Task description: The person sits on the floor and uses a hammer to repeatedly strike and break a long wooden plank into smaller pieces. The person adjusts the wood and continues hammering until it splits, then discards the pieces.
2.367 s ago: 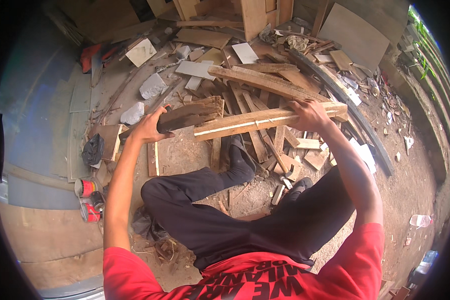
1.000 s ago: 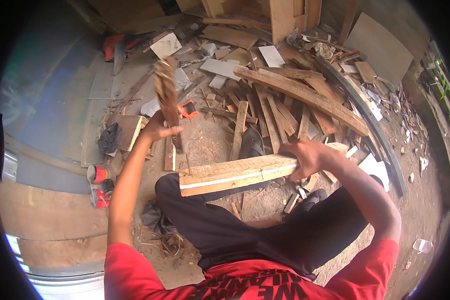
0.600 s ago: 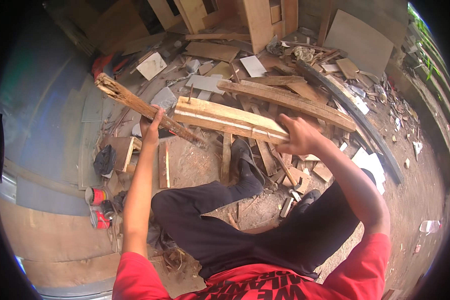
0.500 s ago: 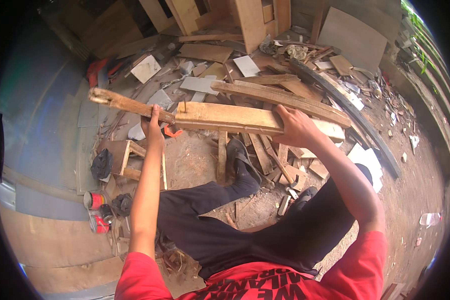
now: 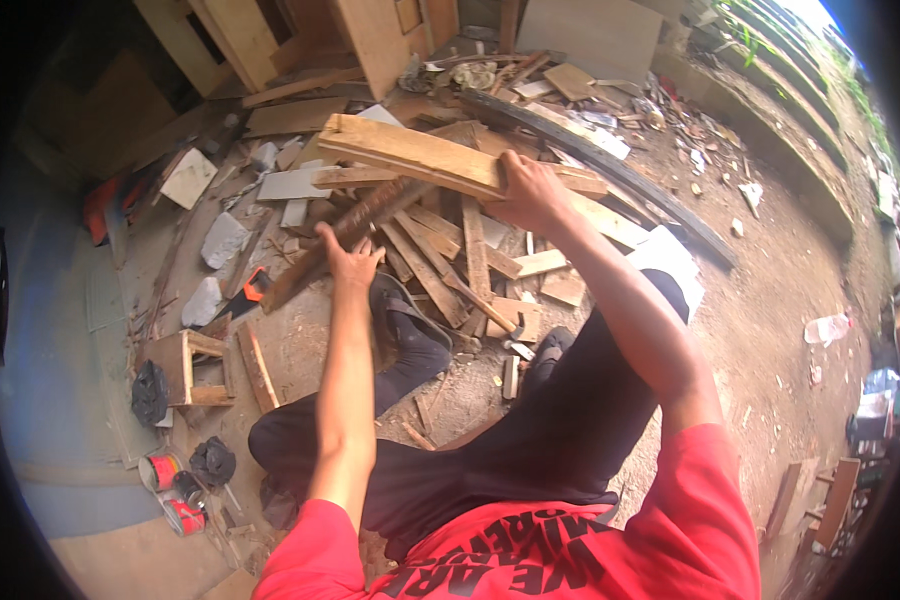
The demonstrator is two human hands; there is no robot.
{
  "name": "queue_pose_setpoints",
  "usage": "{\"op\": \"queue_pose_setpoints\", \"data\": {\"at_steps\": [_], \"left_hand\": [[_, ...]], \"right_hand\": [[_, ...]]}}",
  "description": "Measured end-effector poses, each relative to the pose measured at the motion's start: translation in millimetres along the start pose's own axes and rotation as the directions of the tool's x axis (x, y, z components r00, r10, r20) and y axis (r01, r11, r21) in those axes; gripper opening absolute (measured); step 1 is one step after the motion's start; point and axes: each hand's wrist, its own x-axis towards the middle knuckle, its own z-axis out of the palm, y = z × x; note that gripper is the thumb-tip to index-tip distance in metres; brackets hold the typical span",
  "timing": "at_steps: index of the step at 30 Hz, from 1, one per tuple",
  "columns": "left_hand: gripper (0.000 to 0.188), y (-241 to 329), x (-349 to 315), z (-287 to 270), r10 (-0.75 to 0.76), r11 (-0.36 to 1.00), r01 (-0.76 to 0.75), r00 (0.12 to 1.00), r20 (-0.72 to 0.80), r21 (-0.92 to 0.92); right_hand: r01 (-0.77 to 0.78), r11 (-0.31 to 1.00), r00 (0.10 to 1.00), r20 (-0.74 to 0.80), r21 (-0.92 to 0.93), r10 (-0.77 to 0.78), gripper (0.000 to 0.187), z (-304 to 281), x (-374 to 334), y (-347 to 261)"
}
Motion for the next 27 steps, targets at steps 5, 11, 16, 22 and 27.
{"op": "queue_pose_setpoints", "data": {"at_steps": [5, 11, 16, 22, 27], "left_hand": [[0.093, 13, -15, 18, -0.261, 0.890, 0.062, 0.881, 0.395, 0.451], [0.051, -13, -69, -43, 0.005, 0.995, 0.063, 0.736, 0.677, -0.076], [0.058, -20, -120, -44, 0.110, 0.993, -0.117, 0.867, 0.485, -0.016], [0.074, 23, -100, -96, 0.275, 0.945, -0.282, 0.959, -0.063, -0.166], [0.081, 88, -107, -160, 0.452, 0.837, -0.523, 0.827, -0.334, -0.161]], "right_hand": [[0.093, 0.980, 0.994, 0.065, -0.175, -0.083, 0.067, 22, -8, 7], [0.398, 0.834, 0.912, 0.067, -0.383, -0.405, 0.076, 78, 10, -22], [0.527, 0.783, 0.850, 0.208, -0.332, -0.484, 0.085, 114, 4, -60], [0.725, 0.688, 0.684, -0.087, -0.018, -0.724, 0.088, 117, 5, -97], [0.511, 0.780, 0.726, -0.667, 0.362, -0.166, 0.032, 89, 20, -101]]}}
